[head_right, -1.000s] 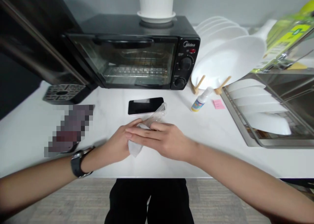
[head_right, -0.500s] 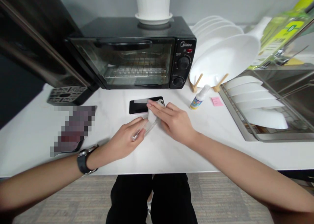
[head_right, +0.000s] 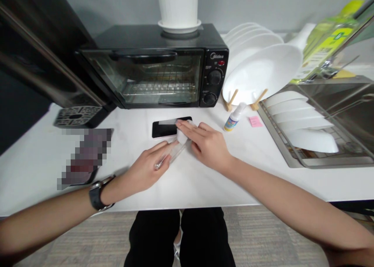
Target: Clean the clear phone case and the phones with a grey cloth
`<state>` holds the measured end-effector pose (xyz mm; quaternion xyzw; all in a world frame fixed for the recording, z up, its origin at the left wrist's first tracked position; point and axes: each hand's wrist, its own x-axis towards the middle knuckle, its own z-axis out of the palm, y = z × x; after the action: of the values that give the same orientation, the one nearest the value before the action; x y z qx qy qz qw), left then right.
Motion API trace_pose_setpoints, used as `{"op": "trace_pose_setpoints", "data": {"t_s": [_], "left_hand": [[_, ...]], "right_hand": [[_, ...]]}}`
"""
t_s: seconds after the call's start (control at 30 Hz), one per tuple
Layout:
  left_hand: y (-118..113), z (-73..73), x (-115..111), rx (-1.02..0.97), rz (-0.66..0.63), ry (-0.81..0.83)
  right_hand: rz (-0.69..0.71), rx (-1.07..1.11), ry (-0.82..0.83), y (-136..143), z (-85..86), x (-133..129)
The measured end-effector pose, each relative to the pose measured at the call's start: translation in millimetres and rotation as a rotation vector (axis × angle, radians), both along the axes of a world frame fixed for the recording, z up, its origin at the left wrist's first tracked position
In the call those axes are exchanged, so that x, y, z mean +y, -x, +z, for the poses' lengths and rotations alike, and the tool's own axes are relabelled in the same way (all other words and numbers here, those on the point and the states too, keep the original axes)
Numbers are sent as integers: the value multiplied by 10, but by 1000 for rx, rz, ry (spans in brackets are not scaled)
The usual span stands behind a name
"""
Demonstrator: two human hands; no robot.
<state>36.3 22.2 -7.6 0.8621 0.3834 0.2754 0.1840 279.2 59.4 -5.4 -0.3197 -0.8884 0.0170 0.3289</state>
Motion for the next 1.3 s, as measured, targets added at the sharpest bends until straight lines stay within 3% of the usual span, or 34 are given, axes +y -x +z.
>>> {"op": "trace_pose_setpoints", "data": {"t_s": [0.13, 0.2, 0.37, 0.43, 0.5, 0.6, 0.67, 0.73, 0.83, 0.9, 1.07, 1.13, 1.2, 1.3], "left_hand": [[11, -72, 13, -20, -53, -19], [17, -80, 14, -33, -70, -13], [13, -10, -3, -11, -16, 24], [8, -7, -4, -16, -26, 22], [4, -32, 1, -31, -13, 10], [6, -82, 14, -63, -81, -37], [12, -92, 17, -70, -111, -66], [17, -75, 16, -41, -61, -51], [19, -32, 10, -4, -15, 6], [15, -19, 8, -2, -24, 17], [8, -60, 17, -53, -52, -12], [8, -68, 19, -56, -77, -5], [8, -57, 17, -37, -35, 5], [8, -17, 9, -11, -2, 21]], "right_hand": [[304, -66, -84, 169, 26, -213], [346, -63, -120, 170, 29, -211], [-52, 18, -40, -49, -6, 76], [-98, 23, -13, -63, -15, 95], [12, -6, -5, 9, -12, 6], [295, -69, -58, 155, 3, -181], [376, -73, -98, 177, 7, -211], [275, -51, -81, 116, 0, -134], [8, 3, -2, -19, -18, 38], [-29, 13, 30, -43, -23, 69], [336, -58, -56, 139, 1, -159], [403, -73, -84, 170, 9, -203], [322, -58, -69, 134, 9, -161], [54, -10, -13, 11, -2, -3]]}}
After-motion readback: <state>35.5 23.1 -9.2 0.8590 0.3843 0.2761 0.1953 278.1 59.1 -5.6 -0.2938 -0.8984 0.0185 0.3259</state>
